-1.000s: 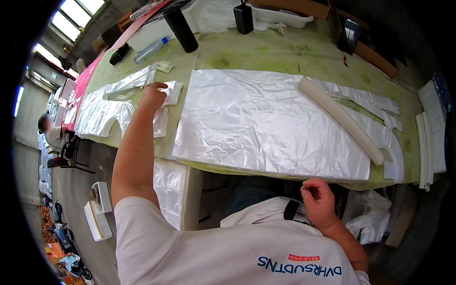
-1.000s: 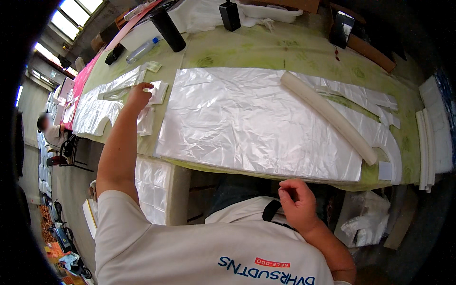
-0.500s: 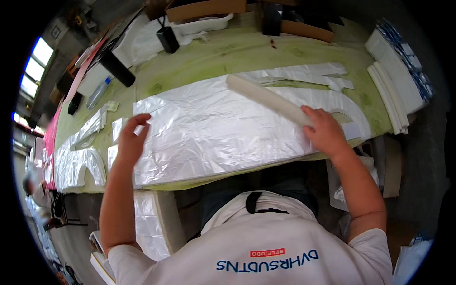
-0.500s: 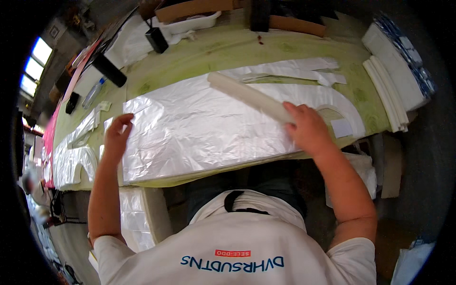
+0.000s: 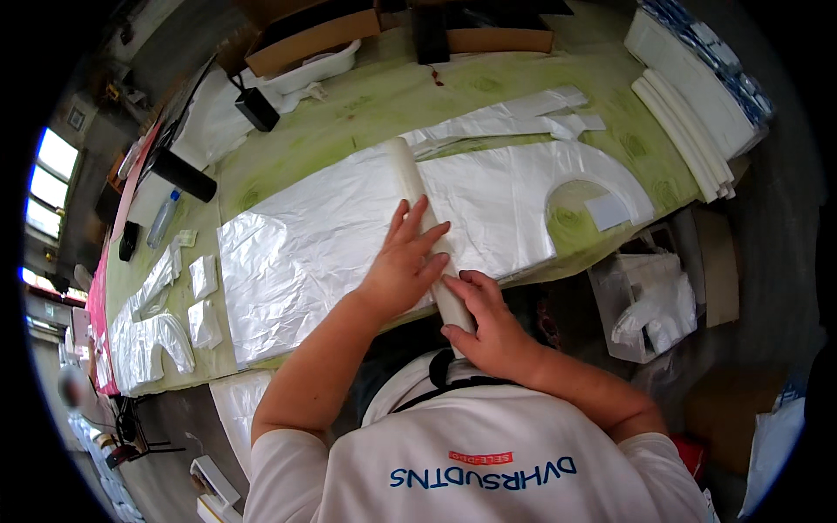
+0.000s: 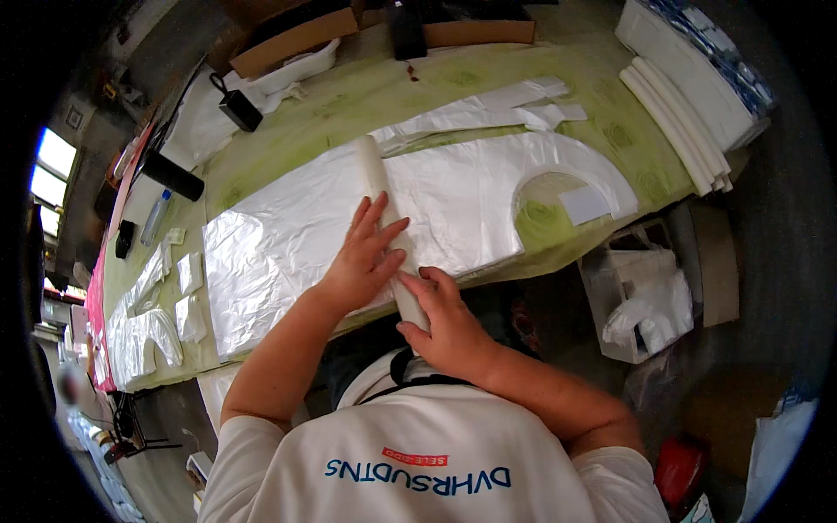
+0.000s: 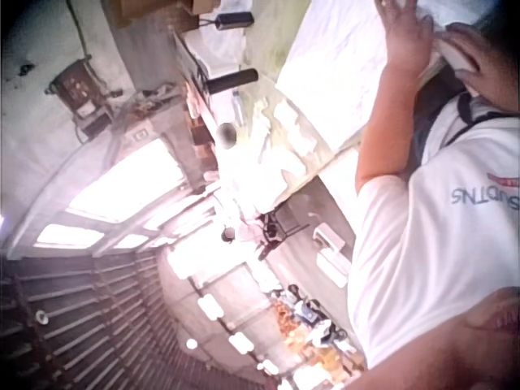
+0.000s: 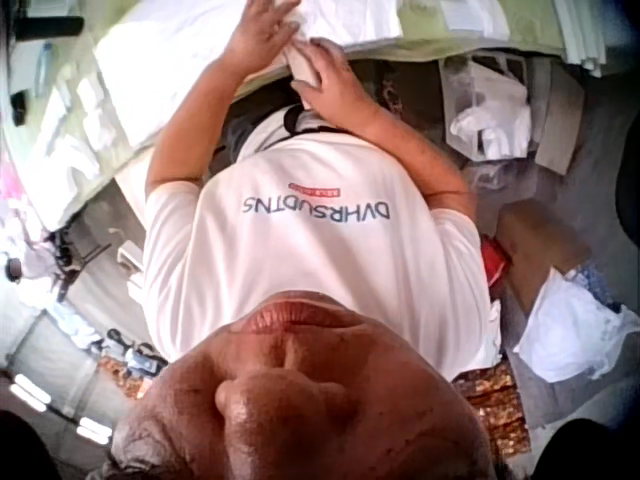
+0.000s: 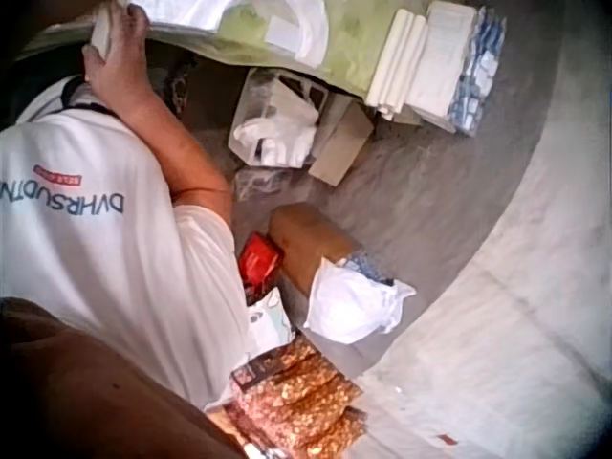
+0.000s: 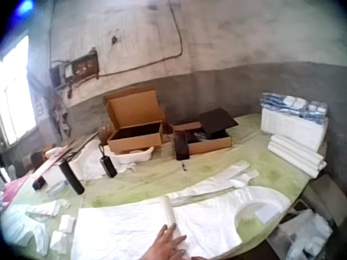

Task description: The person wraps small white rectangular items in clear plastic film on a work table, smoothing the film and folding the edges to seal each package. The person places the wrapped items into a white tray with compartments.

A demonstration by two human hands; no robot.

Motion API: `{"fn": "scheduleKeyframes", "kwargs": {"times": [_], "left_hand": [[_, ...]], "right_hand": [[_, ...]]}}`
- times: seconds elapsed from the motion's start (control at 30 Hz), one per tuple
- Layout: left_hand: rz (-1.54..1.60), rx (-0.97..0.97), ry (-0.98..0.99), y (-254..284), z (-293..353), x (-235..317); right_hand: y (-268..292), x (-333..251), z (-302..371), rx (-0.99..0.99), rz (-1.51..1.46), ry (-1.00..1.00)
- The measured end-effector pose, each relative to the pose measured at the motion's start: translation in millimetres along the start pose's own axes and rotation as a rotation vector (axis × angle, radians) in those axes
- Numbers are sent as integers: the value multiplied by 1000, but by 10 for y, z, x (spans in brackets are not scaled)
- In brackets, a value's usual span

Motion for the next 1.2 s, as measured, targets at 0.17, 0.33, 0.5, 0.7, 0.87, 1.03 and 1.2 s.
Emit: {"fn": "scheduleKeyframes", "kwargs": {"times": [0.17,0.33,0.5,0.7,0.87,1.03,1.2], "left_hand": [[-189,96,-99,88,17,111],[-135,43,-136,-8,-279,696],[-109,-309,139,-638,-646,600],[-24,-367,291,-751,-773,314],[128,-262,409,-595,-720,206],[182,-126,400,-392,-638,228],[156,-113,384,-364,-641,257]], "right_hand": [[5,109,160,-114,-201,-26],[205,324,284,71,-326,-76],[253,494,426,83,-388,-99],[346,802,670,99,-406,-240],[733,611,642,288,-102,9],[1067,324,181,371,228,292],[1164,1137,-766,358,654,-18]]}}
Point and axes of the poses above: each hand's wrist, its own z-axis away from the middle knuckle, its own y-axis out of the back of the hand, x = y × z, the point moved 10 cm from there along -z, towards the middle knuckle, and after that the axes turned 11 degrees about z, right-handed, at the moved point
